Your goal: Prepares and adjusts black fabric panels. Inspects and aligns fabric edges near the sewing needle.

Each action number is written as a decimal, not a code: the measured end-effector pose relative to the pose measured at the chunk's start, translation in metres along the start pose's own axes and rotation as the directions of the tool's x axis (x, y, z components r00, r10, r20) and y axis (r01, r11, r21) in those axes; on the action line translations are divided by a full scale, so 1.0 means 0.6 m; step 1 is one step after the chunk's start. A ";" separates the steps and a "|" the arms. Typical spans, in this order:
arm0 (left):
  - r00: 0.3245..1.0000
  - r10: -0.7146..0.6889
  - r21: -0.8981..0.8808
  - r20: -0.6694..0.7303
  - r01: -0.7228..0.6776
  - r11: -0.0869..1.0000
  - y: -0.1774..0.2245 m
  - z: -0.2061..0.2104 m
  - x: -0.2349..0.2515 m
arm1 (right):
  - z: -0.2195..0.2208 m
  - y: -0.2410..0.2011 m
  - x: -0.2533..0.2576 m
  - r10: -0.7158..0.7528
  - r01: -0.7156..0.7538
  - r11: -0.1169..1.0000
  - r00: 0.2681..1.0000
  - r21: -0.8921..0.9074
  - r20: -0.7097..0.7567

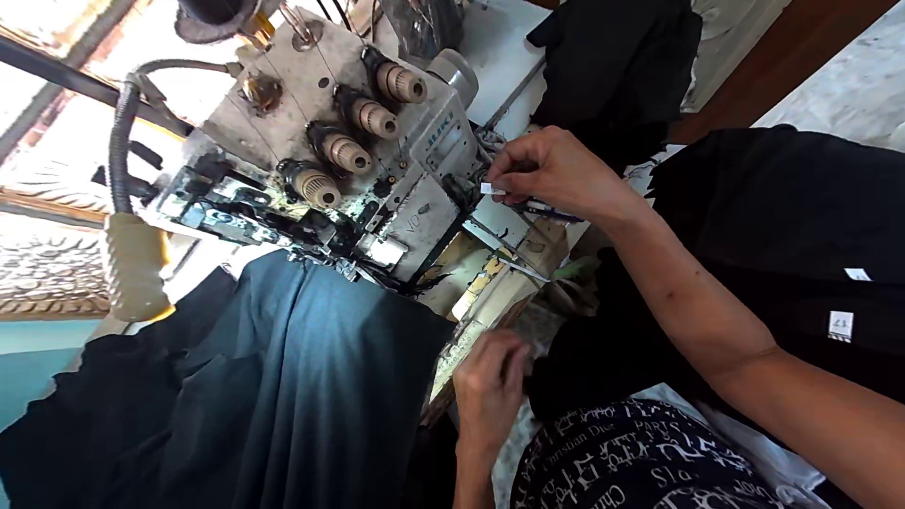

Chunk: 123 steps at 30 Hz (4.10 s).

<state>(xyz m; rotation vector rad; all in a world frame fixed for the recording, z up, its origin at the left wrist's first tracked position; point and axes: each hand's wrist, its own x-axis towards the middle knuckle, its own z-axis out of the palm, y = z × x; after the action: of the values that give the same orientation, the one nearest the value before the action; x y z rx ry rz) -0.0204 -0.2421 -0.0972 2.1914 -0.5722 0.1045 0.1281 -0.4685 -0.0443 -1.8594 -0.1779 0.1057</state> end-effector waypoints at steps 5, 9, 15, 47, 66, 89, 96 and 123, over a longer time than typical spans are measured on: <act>0.970 -0.130 -0.125 -0.204 0.106 0.987 -0.003 0.003 0.132 | 0.005 0.005 -0.015 0.019 -0.021 0.999 0.999 -0.032 -0.041; 0.955 -0.260 -0.443 -0.145 0.173 0.880 0.001 0.021 0.198 | 0.010 0.012 -0.026 0.018 -0.022 0.999 0.994 -0.032 -0.111; 0.898 -0.410 -0.659 -0.159 0.213 0.722 0.015 0.046 0.231 | 0.028 0.023 -0.033 -0.043 0.044 0.999 0.973 -0.002 -0.227; 0.967 -0.041 -0.221 -0.251 -0.016 0.975 0.016 0.033 0.228 | 0.061 0.038 -0.040 0.042 0.139 0.846 0.945 0.515 -0.324; 0.964 -0.166 -0.296 -0.207 0.100 0.950 0.019 0.016 0.223 | 0.048 0.042 -0.046 -0.077 0.198 0.888 0.954 0.416 -0.289; 0.951 -0.301 -0.651 -0.066 0.188 0.736 0.018 0.008 0.221 | 0.060 0.042 -0.042 0.016 0.203 0.747 0.947 0.633 -0.322; 0.954 -0.293 -0.615 -0.066 0.193 0.765 0.021 0.013 0.220 | 0.058 0.038 -0.042 0.086 0.142 0.687 0.958 0.713 -0.274; 0.903 -0.403 -0.450 -0.149 0.301 0.841 0.004 0.009 0.225 | 0.046 0.047 -0.040 -0.117 0.144 0.989 0.867 0.019 -0.485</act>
<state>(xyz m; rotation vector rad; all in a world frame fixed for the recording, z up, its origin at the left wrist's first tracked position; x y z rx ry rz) 0.0982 -0.2966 -0.0629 1.7912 -0.0315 0.0401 0.1021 -0.4546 -0.0800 -1.7551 0.0482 -0.4449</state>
